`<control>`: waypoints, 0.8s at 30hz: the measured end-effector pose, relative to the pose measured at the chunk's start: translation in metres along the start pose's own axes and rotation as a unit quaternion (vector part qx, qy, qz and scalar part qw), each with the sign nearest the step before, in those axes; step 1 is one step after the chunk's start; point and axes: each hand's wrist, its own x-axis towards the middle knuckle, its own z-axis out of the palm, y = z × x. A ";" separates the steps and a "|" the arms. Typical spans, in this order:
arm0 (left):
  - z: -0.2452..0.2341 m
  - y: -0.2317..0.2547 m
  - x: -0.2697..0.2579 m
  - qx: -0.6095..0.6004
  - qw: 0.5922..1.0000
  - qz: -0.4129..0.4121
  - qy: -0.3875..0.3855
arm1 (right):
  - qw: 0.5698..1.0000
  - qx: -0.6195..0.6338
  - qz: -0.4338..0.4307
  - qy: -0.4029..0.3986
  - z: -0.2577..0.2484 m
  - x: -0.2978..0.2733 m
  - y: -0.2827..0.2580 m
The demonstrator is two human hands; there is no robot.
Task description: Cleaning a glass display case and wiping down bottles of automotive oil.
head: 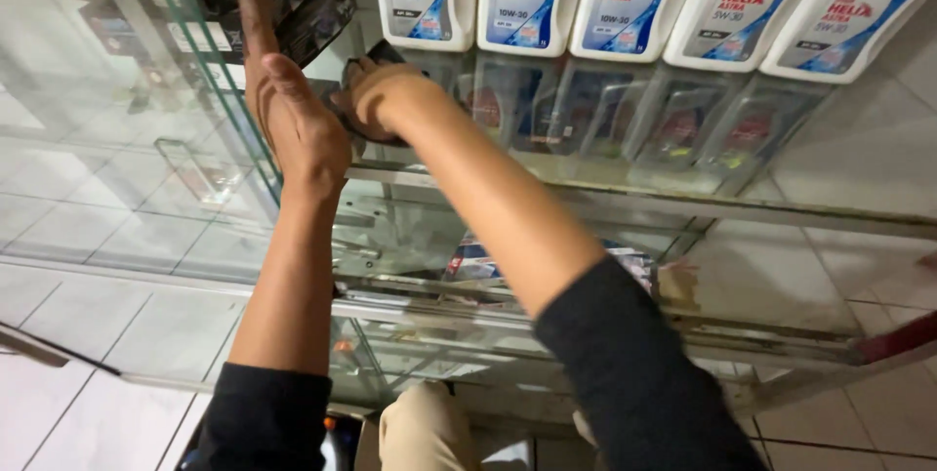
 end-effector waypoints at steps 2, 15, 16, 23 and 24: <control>0.000 -0.008 0.002 -0.014 1.000 0.010 0.014 | 0.996 0.075 0.005 0.043 -0.002 0.010 -0.009; 0.001 0.017 -0.005 0.176 0.983 0.037 -0.034 | 0.952 0.260 0.050 0.155 0.000 -0.144 -0.005; 0.008 0.023 -0.008 0.175 0.983 0.037 -0.035 | 0.952 0.261 0.051 0.155 0.007 -0.157 0.005; 0.068 0.072 -0.041 0.274 0.957 0.022 -0.098 | 0.936 0.199 0.211 0.198 0.047 -0.251 0.074; 0.075 0.082 -0.047 0.276 0.955 0.043 -0.104 | 0.934 0.181 0.261 0.163 0.049 -0.265 0.082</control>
